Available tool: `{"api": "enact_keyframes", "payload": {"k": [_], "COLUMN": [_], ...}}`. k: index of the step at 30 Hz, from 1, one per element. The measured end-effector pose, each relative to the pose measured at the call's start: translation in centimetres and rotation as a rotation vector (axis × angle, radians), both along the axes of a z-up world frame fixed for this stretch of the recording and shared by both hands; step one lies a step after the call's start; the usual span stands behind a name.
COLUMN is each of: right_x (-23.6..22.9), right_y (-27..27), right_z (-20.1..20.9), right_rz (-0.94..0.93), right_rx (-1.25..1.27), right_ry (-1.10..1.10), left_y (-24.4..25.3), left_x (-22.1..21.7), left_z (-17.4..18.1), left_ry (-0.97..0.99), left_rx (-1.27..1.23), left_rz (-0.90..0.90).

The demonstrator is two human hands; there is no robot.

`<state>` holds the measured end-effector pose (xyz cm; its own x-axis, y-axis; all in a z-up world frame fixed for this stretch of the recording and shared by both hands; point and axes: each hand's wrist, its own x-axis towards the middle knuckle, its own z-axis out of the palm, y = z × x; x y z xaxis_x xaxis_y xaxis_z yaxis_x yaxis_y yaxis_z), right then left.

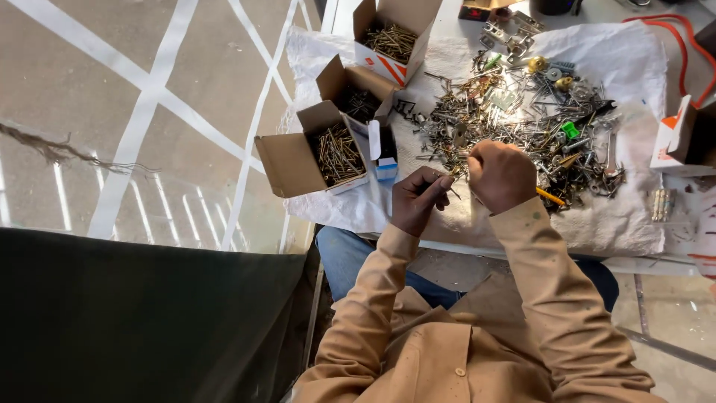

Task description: Sort mixed screws and nails from a pile into organized boxes

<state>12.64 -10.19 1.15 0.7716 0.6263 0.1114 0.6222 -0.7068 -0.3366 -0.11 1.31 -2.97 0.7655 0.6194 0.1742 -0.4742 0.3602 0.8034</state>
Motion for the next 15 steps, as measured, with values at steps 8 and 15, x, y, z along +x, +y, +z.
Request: {"api": "enact_keyframes", "payload": {"k": [8, 15], "right_x": [-4.6, -10.8], "right_y": [3.1, 12.1], "right_z": [9.5, 10.1], "right_rz": [0.257, 0.589], "right_rx": [0.587, 0.637], "right_ry": [-0.175, -0.23], "left_y": [-0.2, 3.2], "left_x": [0.0, -2.1], "left_z": [0.1, 1.0], "left_ry": [0.015, 0.03], "left_rx": [0.017, 0.443], "left_rz": [0.012, 0.113]}}
